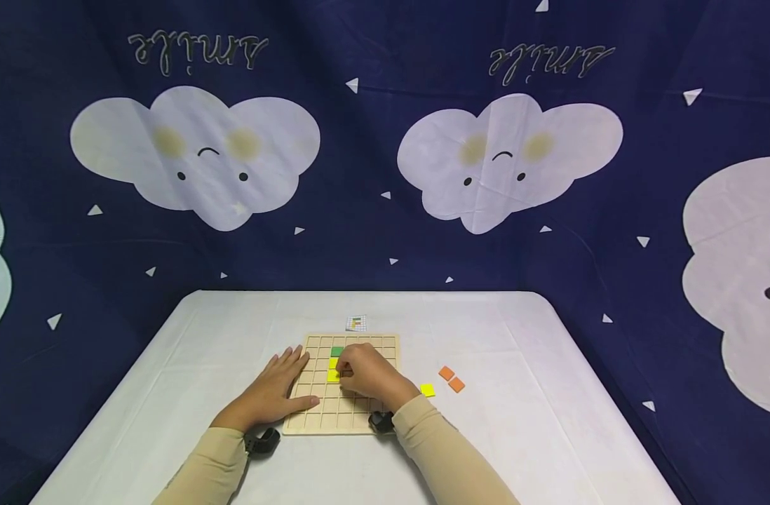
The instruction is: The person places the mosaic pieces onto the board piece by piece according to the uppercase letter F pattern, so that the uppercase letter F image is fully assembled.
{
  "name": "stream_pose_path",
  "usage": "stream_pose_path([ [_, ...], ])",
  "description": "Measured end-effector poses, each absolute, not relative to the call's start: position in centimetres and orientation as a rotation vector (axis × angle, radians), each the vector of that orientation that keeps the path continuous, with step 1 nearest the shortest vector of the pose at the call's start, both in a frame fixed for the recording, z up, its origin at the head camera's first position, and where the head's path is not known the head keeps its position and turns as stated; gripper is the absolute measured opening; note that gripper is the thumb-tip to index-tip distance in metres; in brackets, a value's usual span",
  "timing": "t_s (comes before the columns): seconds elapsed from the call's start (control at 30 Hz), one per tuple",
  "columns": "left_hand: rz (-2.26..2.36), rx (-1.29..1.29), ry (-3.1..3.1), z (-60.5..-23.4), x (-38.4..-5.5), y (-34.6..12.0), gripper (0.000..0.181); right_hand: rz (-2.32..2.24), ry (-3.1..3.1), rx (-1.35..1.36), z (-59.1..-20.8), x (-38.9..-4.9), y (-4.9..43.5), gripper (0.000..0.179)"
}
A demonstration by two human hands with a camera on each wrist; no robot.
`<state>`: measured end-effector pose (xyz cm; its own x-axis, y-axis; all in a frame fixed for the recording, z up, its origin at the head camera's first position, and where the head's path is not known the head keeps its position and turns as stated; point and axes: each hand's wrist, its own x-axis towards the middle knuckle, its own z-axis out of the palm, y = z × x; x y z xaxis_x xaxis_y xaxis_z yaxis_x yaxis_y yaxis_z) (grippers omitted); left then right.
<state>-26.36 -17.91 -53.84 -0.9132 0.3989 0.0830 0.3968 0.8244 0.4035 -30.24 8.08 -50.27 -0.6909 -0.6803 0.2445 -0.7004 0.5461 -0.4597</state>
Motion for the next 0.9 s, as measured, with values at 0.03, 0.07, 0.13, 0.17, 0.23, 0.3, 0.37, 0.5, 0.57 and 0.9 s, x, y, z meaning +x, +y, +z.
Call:
stream_pose_path([
  [0.03, 0.670, 0.661, 3.002, -53.9, -26.3, -17.9, 0.107, 0.851, -2.718, 1.217, -50.1, -30.2, 8.4, 0.015],
  [0.07, 0.676, 0.664, 3.008, -53.9, -26.3, -17.9, 0.107, 0.863, -2.712, 1.211, -50.0, -30.1, 8.7, 0.015],
  [0.13, 0.705, 0.676, 3.012, -53.8, -26.2, -17.8, 0.105, 0.886, -2.704, 1.187, -49.7, -29.9, 9.4, 0.015],
  [0.17, 0.706, 0.677, 3.011, -53.8, -26.2, -17.8, 0.105, 0.901, -2.699, 1.174, -49.6, -29.8, 9.9, 0.015],
  [0.23, 0.685, 0.674, 3.006, -53.7, -26.2, -17.8, 0.105, 0.909, -2.706, 1.134, -49.4, -29.6, 10.8, 0.015],
  [0.3, 0.677, 0.664, 2.996, -53.6, -26.2, -17.8, 0.105, 0.922, -2.720, 1.084, -49.2, -29.5, 11.9, 0.017],
  [0.37, 0.659, 0.659, 2.990, -53.7, -26.2, -17.9, 0.106, 0.932, -2.734, 1.041, -49.1, -29.4, 13.1, 0.018],
  [0.5, 0.648, 0.657, 2.986, -53.8, -26.3, -18.0, 0.106, 0.992, -2.764, 0.944, -49.3, -29.4, 15.4, 0.018],
  [0.57, 0.647, 0.658, 2.987, -53.7, -26.4, -18.0, 0.107, 1.025, -2.781, 0.893, -49.6, -29.5, 16.6, 0.017],
  [0.9, 0.675, 0.654, 2.995, -53.8, -26.2, -17.8, 0.106, 1.071, -2.877, 0.844, -50.9, -29.3, 21.0, 0.028],
])
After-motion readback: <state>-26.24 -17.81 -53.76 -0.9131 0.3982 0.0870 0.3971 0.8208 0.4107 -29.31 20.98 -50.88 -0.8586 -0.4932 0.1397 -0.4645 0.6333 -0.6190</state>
